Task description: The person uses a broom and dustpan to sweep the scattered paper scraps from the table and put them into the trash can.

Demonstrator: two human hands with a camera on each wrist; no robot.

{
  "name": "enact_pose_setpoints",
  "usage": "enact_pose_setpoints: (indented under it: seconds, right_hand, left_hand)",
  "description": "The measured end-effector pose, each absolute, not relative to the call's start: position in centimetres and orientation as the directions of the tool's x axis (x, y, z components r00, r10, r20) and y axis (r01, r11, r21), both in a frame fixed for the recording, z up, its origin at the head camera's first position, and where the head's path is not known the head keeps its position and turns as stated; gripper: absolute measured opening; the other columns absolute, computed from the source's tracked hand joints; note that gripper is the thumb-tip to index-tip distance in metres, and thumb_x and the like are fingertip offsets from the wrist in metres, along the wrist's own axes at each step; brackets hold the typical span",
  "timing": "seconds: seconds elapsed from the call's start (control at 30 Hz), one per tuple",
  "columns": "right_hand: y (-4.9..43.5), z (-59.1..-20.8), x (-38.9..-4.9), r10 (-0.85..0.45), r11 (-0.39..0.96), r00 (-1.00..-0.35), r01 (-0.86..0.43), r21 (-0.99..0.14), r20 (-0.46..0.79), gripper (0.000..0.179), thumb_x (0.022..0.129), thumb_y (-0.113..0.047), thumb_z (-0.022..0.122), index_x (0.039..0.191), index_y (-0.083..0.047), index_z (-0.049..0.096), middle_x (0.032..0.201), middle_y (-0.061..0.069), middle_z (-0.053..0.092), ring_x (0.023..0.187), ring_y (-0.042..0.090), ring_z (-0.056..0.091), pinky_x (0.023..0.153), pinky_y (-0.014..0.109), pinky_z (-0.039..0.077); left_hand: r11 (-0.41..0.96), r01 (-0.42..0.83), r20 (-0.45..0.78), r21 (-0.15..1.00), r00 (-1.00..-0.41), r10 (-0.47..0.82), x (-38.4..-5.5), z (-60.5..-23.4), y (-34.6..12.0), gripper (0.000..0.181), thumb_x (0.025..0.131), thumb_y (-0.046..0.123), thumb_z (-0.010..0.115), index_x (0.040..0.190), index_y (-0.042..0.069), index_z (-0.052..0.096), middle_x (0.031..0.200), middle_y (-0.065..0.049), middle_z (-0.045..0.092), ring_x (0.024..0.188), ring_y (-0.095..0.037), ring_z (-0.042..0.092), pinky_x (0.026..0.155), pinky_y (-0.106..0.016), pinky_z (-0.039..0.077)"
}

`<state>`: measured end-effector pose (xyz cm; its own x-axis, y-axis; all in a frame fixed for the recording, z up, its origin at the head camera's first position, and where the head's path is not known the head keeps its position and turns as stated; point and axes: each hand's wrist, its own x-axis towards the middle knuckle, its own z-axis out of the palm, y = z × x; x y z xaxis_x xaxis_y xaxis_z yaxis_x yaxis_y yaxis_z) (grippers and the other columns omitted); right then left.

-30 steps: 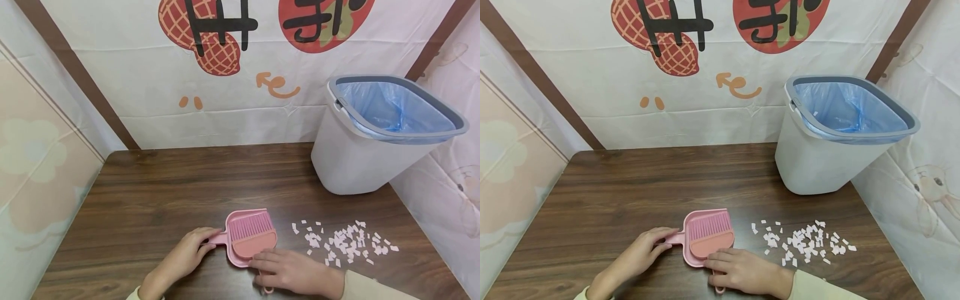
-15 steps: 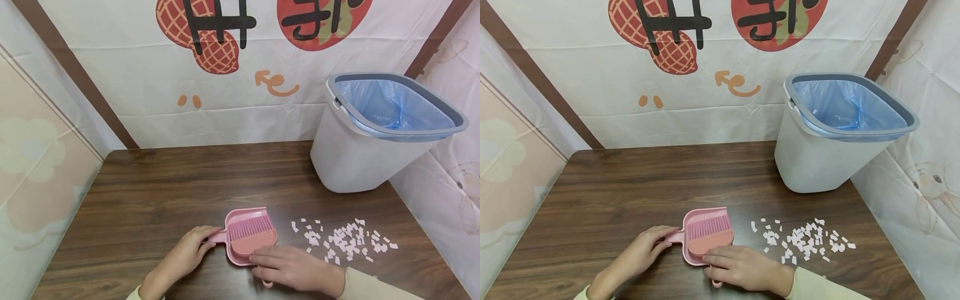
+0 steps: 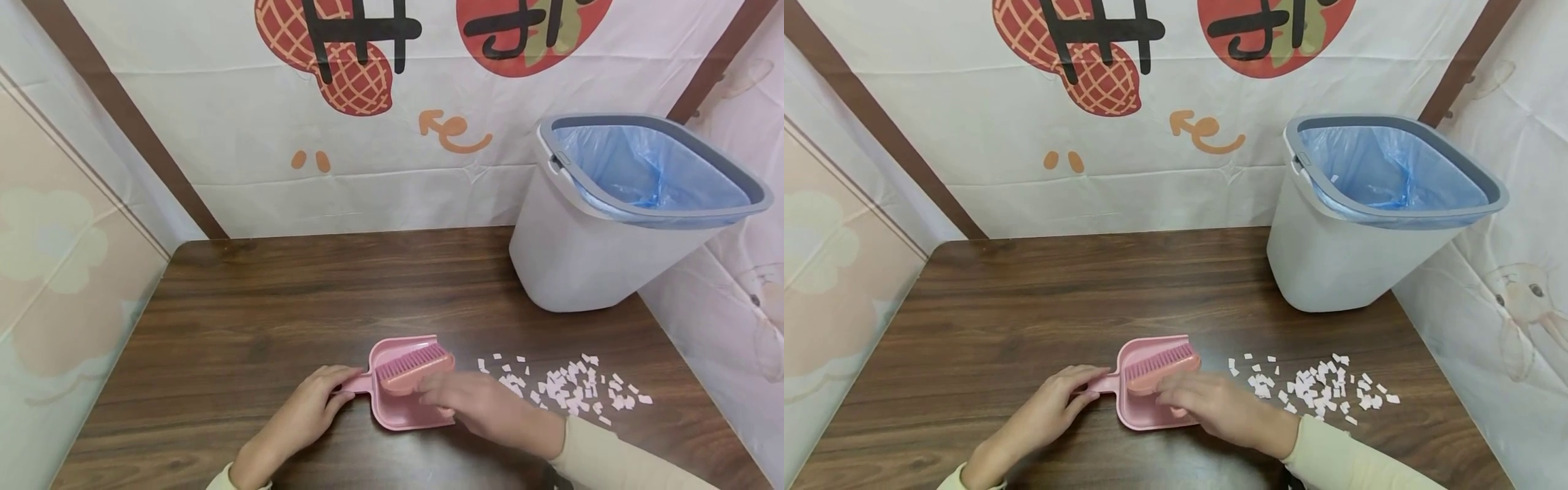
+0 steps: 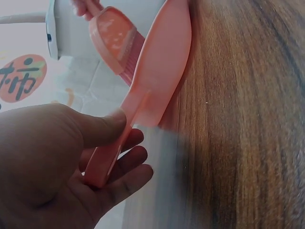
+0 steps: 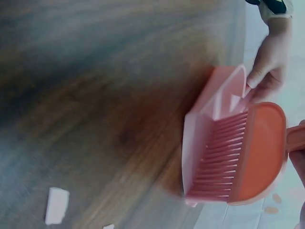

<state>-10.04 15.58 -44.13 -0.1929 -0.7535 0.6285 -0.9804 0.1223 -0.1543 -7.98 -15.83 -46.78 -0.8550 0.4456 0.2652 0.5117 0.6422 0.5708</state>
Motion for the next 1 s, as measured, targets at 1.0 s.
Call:
enact_pose_setpoints:
  seconds: [1.0]
  right_hand:
    - [22.4, -36.4, -12.6, -0.375, 0.064, -0.751, -0.607, -0.792, 0.544, 0.024, 0.093, 0.022, 0.053, 0.109, 0.007, 0.064, 0.105, 0.012, 0.075, 0.095, 0.017, 0.073, 0.075, 0.026, 0.058]
  left_hand:
    - [0.709, 0.428, 0.208, 0.561, -0.902, 0.379, -8.3, -47.0, -15.2, 0.036, 0.085, 0.011, 0.082, 0.12, 0.011, 0.073, 0.112, 0.007, 0.071, 0.106, -0.012, 0.064, 0.093, -0.039, 0.053]
